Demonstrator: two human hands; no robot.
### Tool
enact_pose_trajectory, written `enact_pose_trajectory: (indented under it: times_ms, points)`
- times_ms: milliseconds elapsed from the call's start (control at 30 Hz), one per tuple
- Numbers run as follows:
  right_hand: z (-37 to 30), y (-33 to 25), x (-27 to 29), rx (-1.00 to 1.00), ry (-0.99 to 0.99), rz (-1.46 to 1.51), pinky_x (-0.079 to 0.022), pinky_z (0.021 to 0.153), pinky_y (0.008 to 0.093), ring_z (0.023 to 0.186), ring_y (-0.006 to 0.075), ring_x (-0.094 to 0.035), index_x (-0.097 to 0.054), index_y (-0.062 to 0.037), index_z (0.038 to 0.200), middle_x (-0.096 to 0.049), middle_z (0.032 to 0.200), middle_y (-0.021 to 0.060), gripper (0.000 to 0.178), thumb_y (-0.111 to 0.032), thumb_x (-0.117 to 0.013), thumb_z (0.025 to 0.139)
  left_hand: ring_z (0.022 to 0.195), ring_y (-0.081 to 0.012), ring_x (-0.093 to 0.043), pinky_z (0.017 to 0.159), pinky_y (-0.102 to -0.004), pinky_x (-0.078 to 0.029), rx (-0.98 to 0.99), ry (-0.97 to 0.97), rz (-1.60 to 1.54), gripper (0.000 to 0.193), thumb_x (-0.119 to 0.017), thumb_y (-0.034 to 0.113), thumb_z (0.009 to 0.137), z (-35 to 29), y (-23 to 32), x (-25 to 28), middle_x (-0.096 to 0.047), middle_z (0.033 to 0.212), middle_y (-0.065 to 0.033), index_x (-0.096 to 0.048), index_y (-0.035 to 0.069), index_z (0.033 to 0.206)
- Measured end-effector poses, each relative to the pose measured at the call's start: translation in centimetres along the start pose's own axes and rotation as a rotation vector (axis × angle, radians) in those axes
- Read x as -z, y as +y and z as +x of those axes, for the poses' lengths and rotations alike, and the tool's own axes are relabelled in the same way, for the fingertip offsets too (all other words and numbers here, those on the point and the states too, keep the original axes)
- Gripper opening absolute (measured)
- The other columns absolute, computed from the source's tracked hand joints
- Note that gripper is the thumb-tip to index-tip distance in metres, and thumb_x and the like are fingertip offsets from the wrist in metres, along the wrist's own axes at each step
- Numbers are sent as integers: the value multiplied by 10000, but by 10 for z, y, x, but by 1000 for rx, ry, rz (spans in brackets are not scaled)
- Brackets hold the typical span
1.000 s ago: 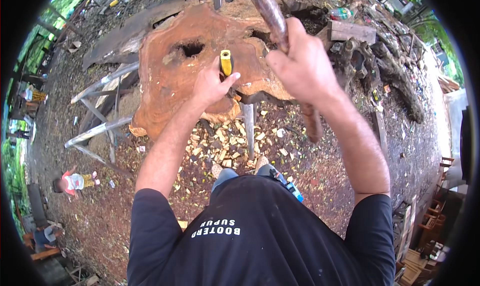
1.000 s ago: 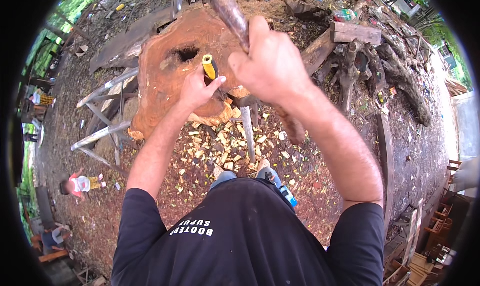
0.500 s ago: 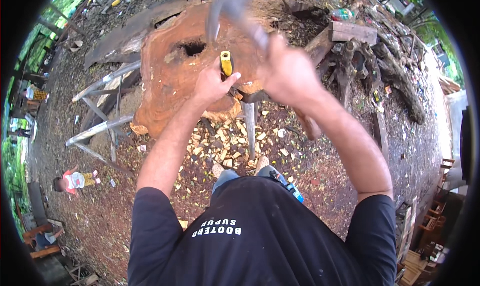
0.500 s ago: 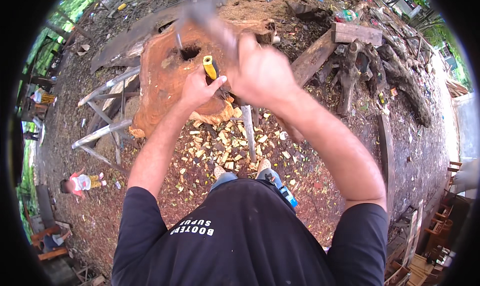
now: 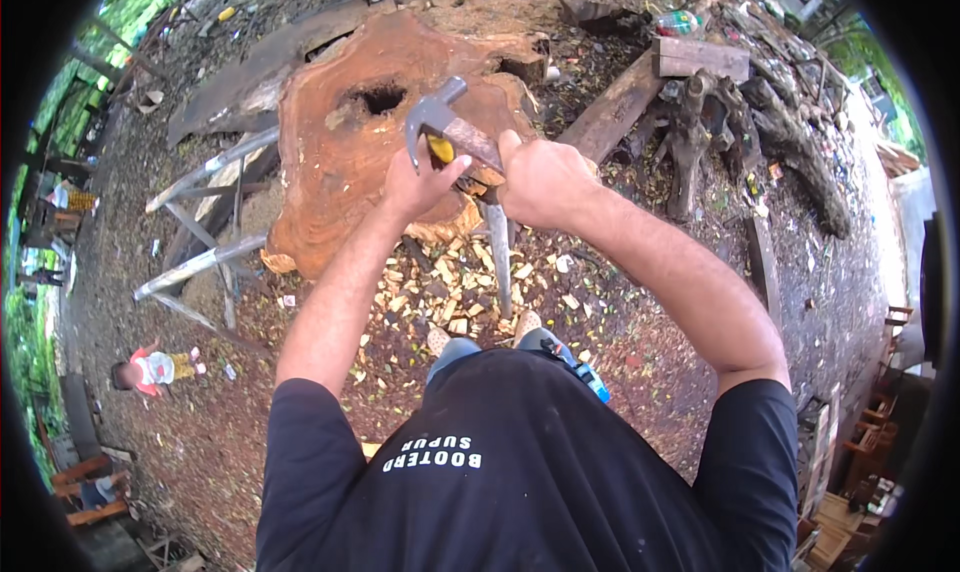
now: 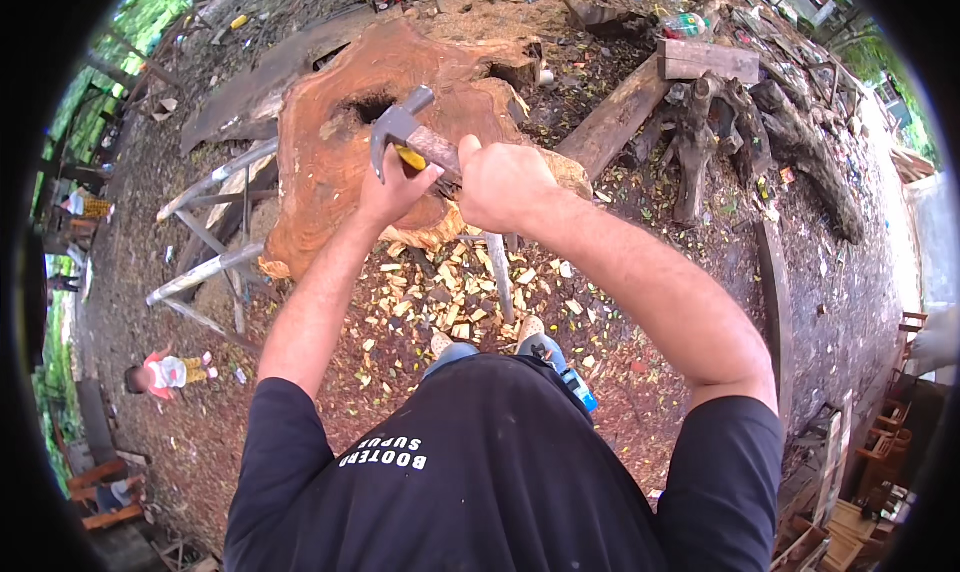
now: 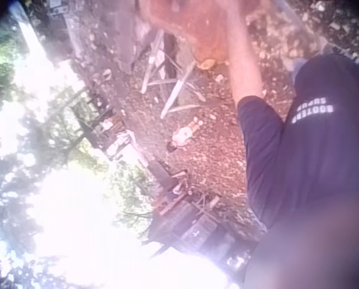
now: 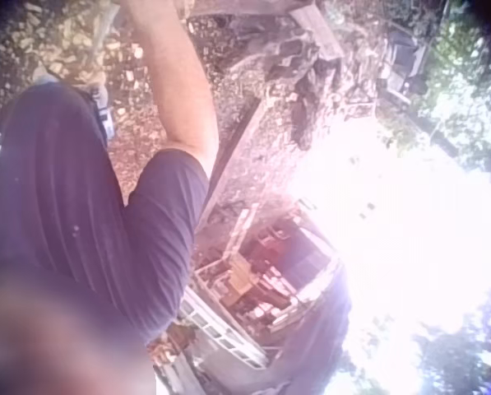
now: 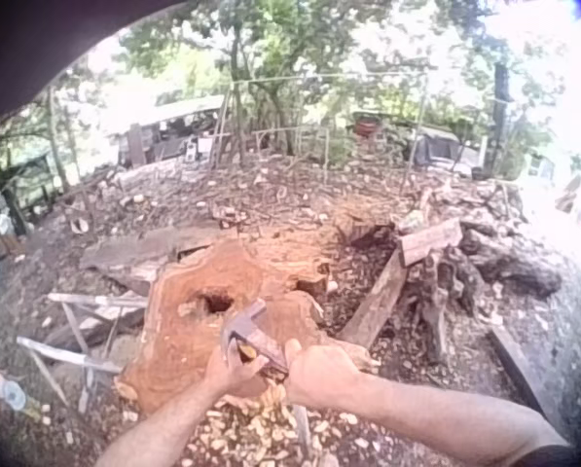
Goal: The person chisels a large wooden slab by holding a chisel against the wood and striking the end of it with a hammer, removing chips of wood from the surface.
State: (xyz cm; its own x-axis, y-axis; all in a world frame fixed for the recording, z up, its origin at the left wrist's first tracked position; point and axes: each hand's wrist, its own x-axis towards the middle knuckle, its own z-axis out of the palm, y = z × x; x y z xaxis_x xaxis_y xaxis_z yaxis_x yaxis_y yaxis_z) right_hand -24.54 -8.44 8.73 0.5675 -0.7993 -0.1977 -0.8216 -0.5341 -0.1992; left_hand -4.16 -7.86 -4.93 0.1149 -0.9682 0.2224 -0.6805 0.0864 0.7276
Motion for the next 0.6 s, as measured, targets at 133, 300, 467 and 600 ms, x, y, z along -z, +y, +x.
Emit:
enact_pose_trajectory:
  times_ms: [133,300,467,600]
  points:
    - [-13,-2,5,48,15,116,-529,798,535,832,463,-672,-532,47,1030,-669,826,289,323,-193,-576,818,879,-313,-711,765,-436,-558,100,35,-47,477,-746,467,808,-16,-22,-10,-720,916,-152,-609,47,989]
    - [-53,25,-8,-91,100,398,-533,750,505,823,440,-682,-561,26,1071,-675,851,295,372,-209,-620,789,879,-268,-609,744,-405,-533,-496,-278,370,256,-732,148,761,-72,46,-45,-576,959,-76,-604,94,976]
    - [-96,59,-52,-235,146,643,-519,572,403,607,267,-634,-549,27,1063,-627,734,184,314,-118,-599,789,926,-288,-600,786,-441,-516,-680,-325,370,297,-660,106,801,-81,44,-64,-564,957,-81,-595,103,1091]
    - [-123,91,-76,-436,124,979,-511,570,376,607,190,-601,-564,-4,1069,-615,751,98,322,-137,-587,776,949,-277,-644,845,-408,-544,-755,-142,69,413,-737,109,732,-71,66,-35,-628,1019,-93,-596,83,1120]
